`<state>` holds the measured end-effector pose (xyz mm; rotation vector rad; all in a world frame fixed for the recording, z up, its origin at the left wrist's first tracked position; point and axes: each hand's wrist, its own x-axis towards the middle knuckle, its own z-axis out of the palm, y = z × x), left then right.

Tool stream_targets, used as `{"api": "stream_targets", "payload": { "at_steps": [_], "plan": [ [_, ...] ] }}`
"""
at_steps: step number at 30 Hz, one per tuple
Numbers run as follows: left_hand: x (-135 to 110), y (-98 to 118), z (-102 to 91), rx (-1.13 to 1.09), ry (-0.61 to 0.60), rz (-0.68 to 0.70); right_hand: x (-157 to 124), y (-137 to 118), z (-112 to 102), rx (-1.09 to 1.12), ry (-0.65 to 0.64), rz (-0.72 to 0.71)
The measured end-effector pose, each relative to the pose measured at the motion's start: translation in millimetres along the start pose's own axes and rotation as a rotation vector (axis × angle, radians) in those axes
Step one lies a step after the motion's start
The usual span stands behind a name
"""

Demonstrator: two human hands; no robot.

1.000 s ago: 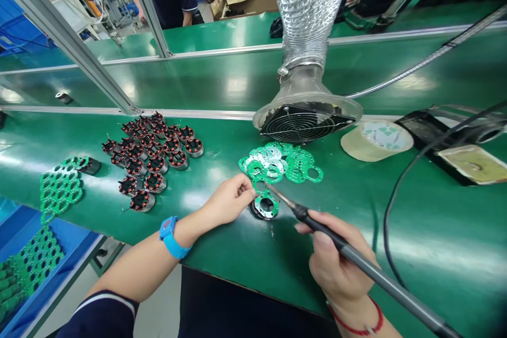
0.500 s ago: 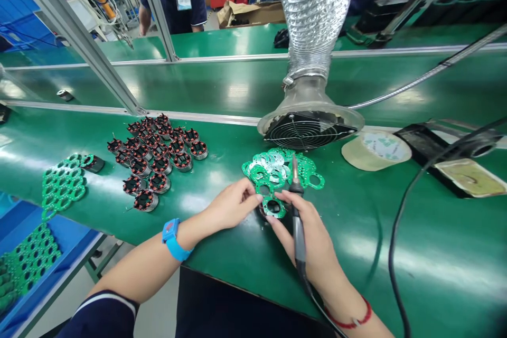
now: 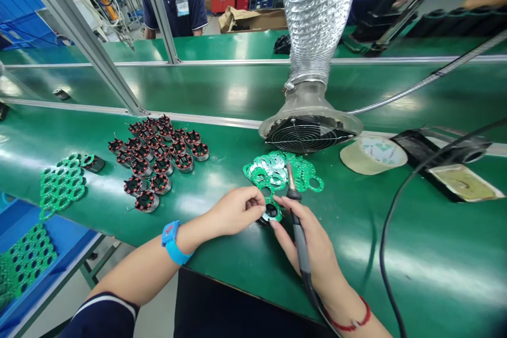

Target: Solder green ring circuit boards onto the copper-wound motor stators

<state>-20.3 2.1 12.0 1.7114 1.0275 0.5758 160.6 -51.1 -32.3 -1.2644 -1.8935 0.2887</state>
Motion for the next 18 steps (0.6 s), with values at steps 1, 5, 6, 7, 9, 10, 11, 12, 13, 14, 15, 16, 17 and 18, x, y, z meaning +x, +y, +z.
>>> {"api": "stream_targets", "payload": {
  "at_steps": [1, 5, 6, 7, 9, 10, 11, 12, 13, 14, 15, 16, 17, 18],
  "plan": [
    [-1, 0, -0.5, -0.036, -0.009, -0.023, 1, -2, 0, -0.002, -0.009, -0.023],
    [-5, 4, -13.2, 0.050, -0.175, -0.046, 5, -9, -4, -0.020, -0.018, -0.078],
    [-5, 5, -17.1, 0.131, -0.226, -0.029, 5, -10, -5, -0.021, -0.018, -0.077],
    [-6, 6, -20.3, 0.212, -0.253, -0.005, 6, -11, -6, -0.018, -0.022, -0.071],
    [-6, 8, -23.6, 0.304, -0.218, 0.045, 6, -12, -7, -0.008, -0.036, -0.058],
    [-5, 8, -23.9, 0.299, -0.174, 0.056, 6, -12, -7, -0.004, -0.045, -0.052],
    [-5, 8, -23.8, 0.268, -0.140, 0.055, 6, -12, -7, 0.000, -0.053, -0.047],
    [-5, 8, -23.7, 0.227, -0.128, 0.045, 6, -13, -7, 0.002, -0.055, -0.046],
    [-5, 7, -23.9, 0.188, -0.147, 0.035, 6, -13, -7, 0.005, -0.053, -0.045],
    [-5, 6, -24.5, 0.164, -0.191, 0.026, 6, -13, -7, 0.008, -0.050, -0.047],
    [-5, 5, -25.5, 0.154, -0.247, 0.019, 6, -13, -7, 0.012, -0.047, -0.050],
    [-6, 4, -26.4, 0.155, -0.301, 0.016, 6, -13, -6, 0.016, -0.046, -0.053],
    [-7, 4, -27.1, 0.159, -0.337, 0.018, 5, -13, -6, 0.020, -0.048, -0.052],
    [-7, 4, -27.2, 0.164, -0.340, 0.022, 5, -13, -6, 0.023, -0.053, -0.051]
  ]
}}
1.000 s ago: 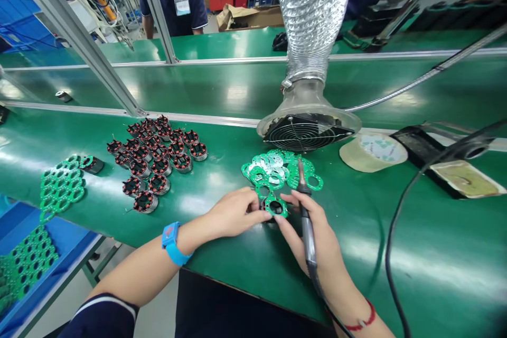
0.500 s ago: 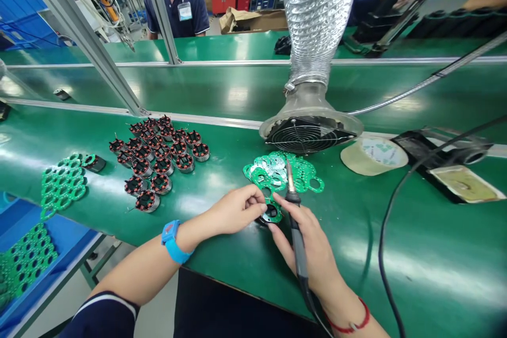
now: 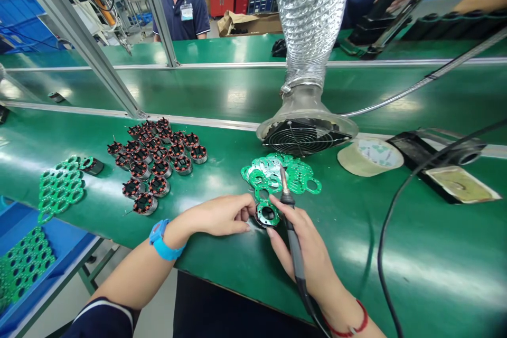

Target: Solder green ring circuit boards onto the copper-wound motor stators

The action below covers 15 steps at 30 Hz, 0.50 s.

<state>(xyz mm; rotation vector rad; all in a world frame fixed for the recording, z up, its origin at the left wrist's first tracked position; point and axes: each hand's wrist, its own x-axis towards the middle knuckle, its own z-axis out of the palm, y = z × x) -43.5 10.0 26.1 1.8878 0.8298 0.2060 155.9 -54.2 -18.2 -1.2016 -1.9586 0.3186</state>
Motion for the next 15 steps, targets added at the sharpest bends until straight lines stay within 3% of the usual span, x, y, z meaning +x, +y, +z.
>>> {"api": "stream_targets", "payload": {
  "at_steps": [3, 7, 10, 15],
  "plan": [
    [3, 1, 4.2, -0.031, 0.118, 0.004, -1, 1, 1, 0.013, -0.006, -0.003],
    [16, 1, 16.8, -0.254, 0.270, -0.072, -4, 0, 3, 0.058, 0.039, -0.034],
    [24, -3, 23.6, -0.393, 0.289, -0.110, -3, -3, 4, 0.071, 0.054, -0.077],
    [27, -4, 23.7, -0.442, 0.249, -0.095, 3, -8, 6, -0.032, 0.037, -0.181]
  ]
}}
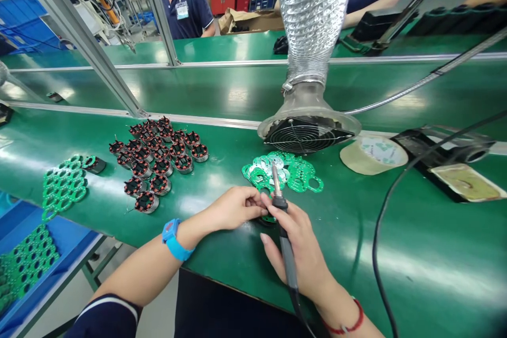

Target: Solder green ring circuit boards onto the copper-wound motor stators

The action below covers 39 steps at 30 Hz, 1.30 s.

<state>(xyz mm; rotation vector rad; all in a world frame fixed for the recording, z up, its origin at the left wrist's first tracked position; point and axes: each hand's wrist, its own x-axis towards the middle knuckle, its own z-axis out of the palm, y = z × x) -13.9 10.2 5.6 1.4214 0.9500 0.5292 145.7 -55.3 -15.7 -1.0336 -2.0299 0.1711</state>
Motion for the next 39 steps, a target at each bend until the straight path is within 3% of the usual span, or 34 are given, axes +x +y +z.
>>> {"api": "stream_targets", "payload": {
  "at_steps": [8, 15, 19, 24, 29, 39],
  "plan": [
    [-3, -4, -5.0, 0.003, -0.004, -0.043, -3, 4, -3, -0.070, 0.029, 0.030],
    [-5, -2, 0.4, 0.178, 0.160, -0.009, -6, 8, -5, -0.016, 0.062, 0.047],
    [-6, 2, 4.4, 0.317, 0.231, 0.049, -10, 6, -8, 0.074, 0.176, 0.159],
    [-5, 1, 6.9, 0.329, 0.269, 0.059, -22, 8, -12, 0.197, 0.323, 0.302],
    [-4, -2, 8.9, 0.362, 0.289, 0.050, -29, 13, -13, 0.301, 0.302, 0.280],
    [-4, -2, 13.0, 0.410, 0.316, 0.028, -30, 13, -14, 0.303, 0.307, 0.266]
  ]
}}
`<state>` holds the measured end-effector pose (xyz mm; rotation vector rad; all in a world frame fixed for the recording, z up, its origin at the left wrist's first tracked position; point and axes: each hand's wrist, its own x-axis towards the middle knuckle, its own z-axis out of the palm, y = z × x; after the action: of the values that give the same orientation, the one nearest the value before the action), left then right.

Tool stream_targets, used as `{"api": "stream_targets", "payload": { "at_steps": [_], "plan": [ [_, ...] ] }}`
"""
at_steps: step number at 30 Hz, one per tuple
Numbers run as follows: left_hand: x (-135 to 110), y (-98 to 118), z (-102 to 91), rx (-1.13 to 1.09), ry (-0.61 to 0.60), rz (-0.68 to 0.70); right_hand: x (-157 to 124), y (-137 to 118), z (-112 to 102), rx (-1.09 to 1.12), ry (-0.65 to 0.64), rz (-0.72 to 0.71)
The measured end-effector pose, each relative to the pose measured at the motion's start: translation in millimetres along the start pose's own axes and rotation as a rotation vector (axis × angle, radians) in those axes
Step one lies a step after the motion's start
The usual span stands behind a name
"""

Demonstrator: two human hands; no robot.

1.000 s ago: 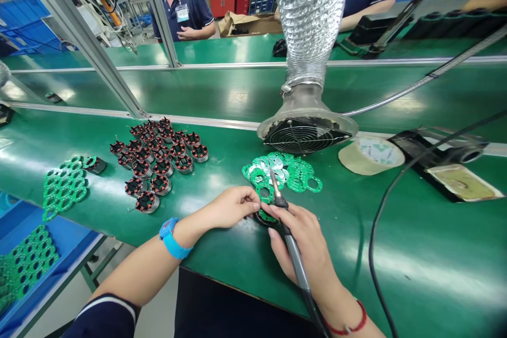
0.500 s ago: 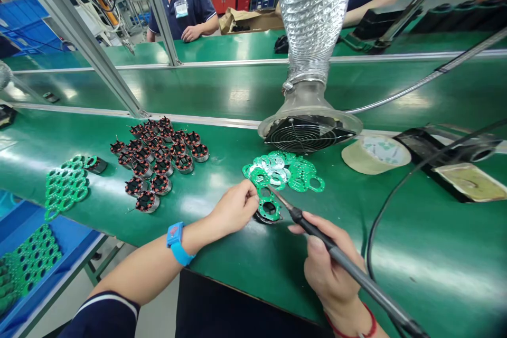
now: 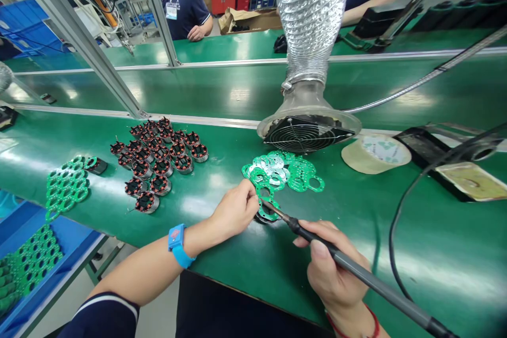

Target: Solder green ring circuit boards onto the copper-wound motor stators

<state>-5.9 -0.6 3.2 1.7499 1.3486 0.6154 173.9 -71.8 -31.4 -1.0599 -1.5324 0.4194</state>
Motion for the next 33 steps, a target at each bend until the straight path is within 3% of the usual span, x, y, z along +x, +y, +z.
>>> {"api": "stream_targets", "payload": {
  "at_steps": [6, 11, 14, 18, 22, 25, 28, 33],
  "plan": [
    [1, 1, -1.5, 0.033, 0.008, 0.035, 6, -4, 10, -0.135, 0.019, 0.085],
    [1, 0, -0.2, 0.041, 0.008, 0.047, 19, -4, 21, -0.370, -0.280, -0.068],
    [1, -1, -2.2, 0.024, 0.002, 0.050, 21, -1, 24, -0.382, -0.368, -0.099],
    [0, -4, -15.1, -0.056, -0.125, 0.043, 20, 3, 21, -0.402, -0.314, -0.011],
    [0, -4, -27.0, 0.008, -0.307, 0.152, 18, 8, 18, -0.381, -0.211, 0.005],
    [1, -3, -25.0, -0.057, -0.266, 0.171, 16, 8, 18, -0.389, -0.234, -0.026],
    [2, -1, -18.4, -0.201, -0.251, 0.107, 16, 4, 20, -0.455, -0.259, -0.086],
    [2, 1, -13.4, -0.283, -0.251, 0.028, 20, -7, 24, -0.451, -0.270, -0.271]
  ]
}}
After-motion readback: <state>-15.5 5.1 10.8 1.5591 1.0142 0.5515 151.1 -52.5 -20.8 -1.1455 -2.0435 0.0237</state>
